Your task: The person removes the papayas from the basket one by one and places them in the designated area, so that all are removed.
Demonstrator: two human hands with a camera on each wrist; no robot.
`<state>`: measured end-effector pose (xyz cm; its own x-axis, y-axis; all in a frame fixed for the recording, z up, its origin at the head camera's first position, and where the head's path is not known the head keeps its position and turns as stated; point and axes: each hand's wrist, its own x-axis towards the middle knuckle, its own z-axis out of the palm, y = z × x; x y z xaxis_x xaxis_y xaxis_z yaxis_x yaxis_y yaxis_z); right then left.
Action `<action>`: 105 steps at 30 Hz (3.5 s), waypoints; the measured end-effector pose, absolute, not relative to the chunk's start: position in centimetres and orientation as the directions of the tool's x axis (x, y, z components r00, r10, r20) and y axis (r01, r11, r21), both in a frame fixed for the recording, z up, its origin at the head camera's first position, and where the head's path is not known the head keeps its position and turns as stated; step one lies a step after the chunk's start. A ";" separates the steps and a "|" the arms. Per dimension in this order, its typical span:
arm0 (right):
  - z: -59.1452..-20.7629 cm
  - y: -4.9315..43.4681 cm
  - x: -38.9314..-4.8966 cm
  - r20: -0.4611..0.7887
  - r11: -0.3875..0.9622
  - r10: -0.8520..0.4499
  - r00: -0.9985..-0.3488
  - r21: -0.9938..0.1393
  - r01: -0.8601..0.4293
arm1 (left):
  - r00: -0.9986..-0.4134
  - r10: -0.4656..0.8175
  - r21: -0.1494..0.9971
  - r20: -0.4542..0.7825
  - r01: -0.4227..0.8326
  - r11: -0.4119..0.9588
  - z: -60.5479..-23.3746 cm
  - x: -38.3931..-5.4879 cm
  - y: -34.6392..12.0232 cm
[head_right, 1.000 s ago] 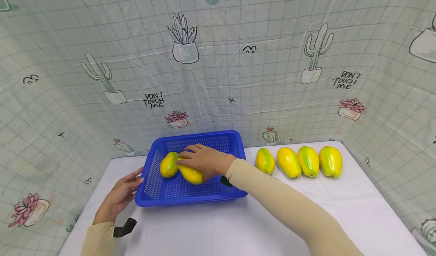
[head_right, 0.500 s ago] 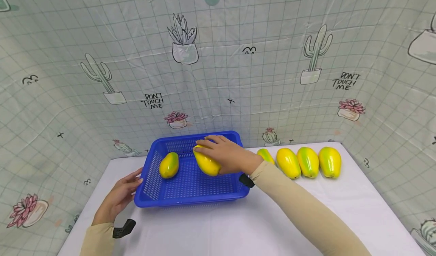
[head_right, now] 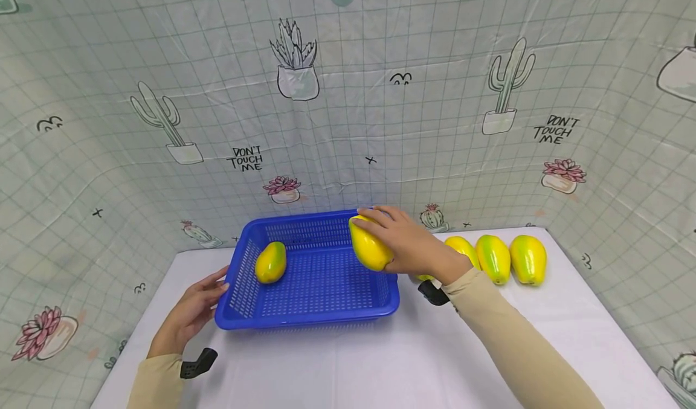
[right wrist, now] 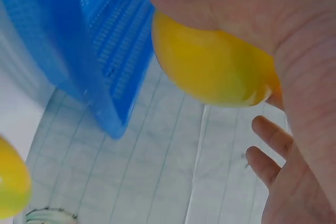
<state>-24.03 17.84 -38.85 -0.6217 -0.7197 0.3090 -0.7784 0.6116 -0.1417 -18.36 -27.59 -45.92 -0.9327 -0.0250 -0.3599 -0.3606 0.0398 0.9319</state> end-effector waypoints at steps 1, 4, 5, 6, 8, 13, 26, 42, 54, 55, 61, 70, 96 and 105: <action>-38.9 18.3 -23.9 0.315 0.619 -0.709 -0.631 -0.150 -0.771 | -0.933 -0.024 0.932 -0.360 -0.361 0.039 -45.9 -18.4 -27.6; -39.1 19.6 -23.4 0.339 0.637 -0.678 -0.652 -0.174 -0.751 | -0.933 -0.023 0.932 -0.360 -0.361 0.035 -45.9 -18.4 -27.6; -39.2 20.0 -23.3 0.352 0.638 -0.670 -0.654 -0.178 -0.749 | -0.932 -0.022 0.932 -0.361 -0.361 0.033 -45.8 -18.4 -27.6; -39.4 20.5 -23.1 0.364 0.638 -0.663 -0.654 -0.182 -0.748 | -0.933 -0.022 0.932 -0.360 -0.360 0.032 -45.8 -18.4 -27.7; -39.7 21.4 -22.8 0.386 0.641 -0.650 -0.654 -0.183 -0.745 | -0.934 -0.020 0.933 -0.358 -0.358 0.031 -45.8 -18.4 -27.7; -40.6 23.3 -21.7 0.400 0.681 -0.614 -0.681 -0.168 -0.713 | -0.936 -0.011 0.935 -0.353 -0.353 0.028 -45.8 -18.4 -27.8; -43.9 27.2 -18.9 0.366 0.744 -0.546 -0.754 -0.202 -0.637 | -0.931 -0.023 0.931 -0.364 -0.364 0.032 -45.9 -18.4 -27.6; -47.3 29.5 -16.6 0.310 0.771 -0.518 -0.797 -0.235 -0.592 | -0.940 -0.007 0.940 -0.342 -0.342 0.012 -46.0 -18.2 -27.8; -48.8 30.4 -15.9 0.332 0.758 -0.550 -0.766 -0.187 -0.625 | -0.937 -0.018 0.937 -0.350 -0.350 0.019 -46.0 -18.3 -27.7; -48.9 30.4 -15.9 0.328 0.759 -0.550 -0.768 -0.189 -0.624 | -0.937 -0.017 0.937 -0.349 -0.350 0.019 -46.0 -18.3 -27.7; -49.4 30.6 -15.7 0.305 0.767 -0.547 -0.780 -0.191 -0.612 | -0.937 -0.016 0.937 -0.349 -0.349 0.023 -46.1 -18.4 -27.7; -49.8 30.7 -15.8 0.312 0.758 -0.559 -0.768 -0.182 -0.626 | -0.936 -0.024 0.936 -0.351 -0.351 0.027 -46.1 -18.3 -27.6; -48.4 30.2 -16.4 0.271 0.736 -0.598 -0.754 -0.186 -0.651 | -0.936 -0.027 0.936 -0.350 -0.351 0.030 -46.0 -18.1 -27.6; -46.4 28.7 -17.2 0.313 0.693 -0.641 -0.701 -0.155 -0.704 | -0.936 -0.021 0.936 -0.350 -0.351 0.030 -45.9 -18.1 -27.7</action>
